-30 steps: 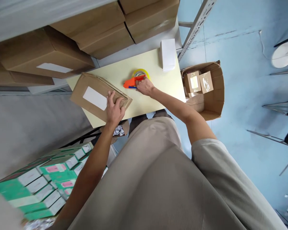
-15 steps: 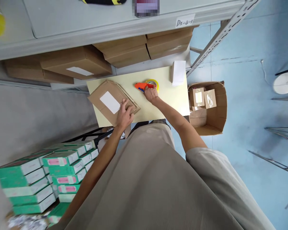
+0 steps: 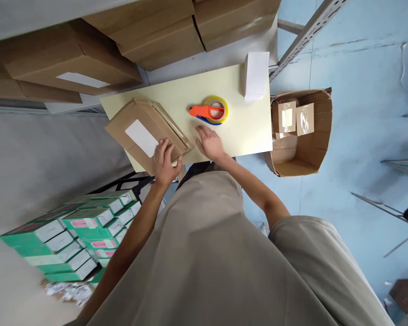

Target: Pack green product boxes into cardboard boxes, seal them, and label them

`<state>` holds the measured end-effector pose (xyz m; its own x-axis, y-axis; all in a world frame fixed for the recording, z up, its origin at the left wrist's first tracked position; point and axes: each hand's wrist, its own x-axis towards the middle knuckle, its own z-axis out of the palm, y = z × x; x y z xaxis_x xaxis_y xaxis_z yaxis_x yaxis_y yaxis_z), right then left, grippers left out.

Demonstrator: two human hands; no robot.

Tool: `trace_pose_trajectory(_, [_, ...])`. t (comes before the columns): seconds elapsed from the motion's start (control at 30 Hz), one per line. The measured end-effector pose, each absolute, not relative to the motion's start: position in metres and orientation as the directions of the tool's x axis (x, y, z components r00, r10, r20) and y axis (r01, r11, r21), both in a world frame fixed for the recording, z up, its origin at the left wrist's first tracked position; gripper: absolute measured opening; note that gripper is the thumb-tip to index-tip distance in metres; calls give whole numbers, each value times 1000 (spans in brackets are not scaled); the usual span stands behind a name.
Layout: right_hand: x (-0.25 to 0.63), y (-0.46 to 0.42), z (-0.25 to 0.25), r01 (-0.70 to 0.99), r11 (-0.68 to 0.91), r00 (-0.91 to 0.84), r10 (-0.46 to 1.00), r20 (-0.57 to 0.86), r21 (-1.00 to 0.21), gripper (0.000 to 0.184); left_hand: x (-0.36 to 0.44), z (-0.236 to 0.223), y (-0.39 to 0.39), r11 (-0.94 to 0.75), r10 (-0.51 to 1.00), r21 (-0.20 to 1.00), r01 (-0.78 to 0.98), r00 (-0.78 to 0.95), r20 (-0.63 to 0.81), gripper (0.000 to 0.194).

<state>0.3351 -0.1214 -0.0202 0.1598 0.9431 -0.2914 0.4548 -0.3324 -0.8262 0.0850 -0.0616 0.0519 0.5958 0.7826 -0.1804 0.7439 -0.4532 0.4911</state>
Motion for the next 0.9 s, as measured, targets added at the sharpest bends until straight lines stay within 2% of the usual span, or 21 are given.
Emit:
trace_pose_trajectory(0.07, [309, -134, -21, 228, -387, 80, 922, -379, -894, 93, 84, 50, -65, -442, 785, 504, 742, 592, -183, 63])
trace_pose_trajectory(0.13, [285, -139, -25, 13, -443, 0, 896, -443, -896, 106, 84, 50, -67, -437, 787, 512, 739, 590, -179, 63])
trace_pose_trajectory(0.23, [260, -131, -29, -165, -417, -57, 909, -414, -894, 116, 84, 51, -69, -437, 791, 522, 732, 589, -163, 62])
trace_pose_trajectory(0.33, [250, -116, -27, -208, -352, -70, 936, -345, -913, 113, 84, 52, -68, -427, 788, 539, 726, 591, -171, 64])
trace_pose_trajectory(0.43, [252, -106, -24, -226, -353, -83, 936, -343, -908, 107, 83, 52, -66, -411, 787, 560, 719, 590, -181, 66])
trace_pose_trajectory(0.6, [257, -113, -21, -239, -471, 39, 869, -493, -849, 110, 86, 57, -64, -382, 792, 571, 727, 576, -203, 65])
trace_pose_trajectory(0.77, [250, -108, -21, -232, -565, -48, 820, -571, -792, 105, 93, 63, -66, -346, 788, 525, 777, 545, -288, 66])
trace_pose_trajectory(0.9, [256, -93, -20, -208, -579, -11, 807, -591, -788, 97, 93, 74, -54, -377, 757, 539, 754, 585, -290, 67])
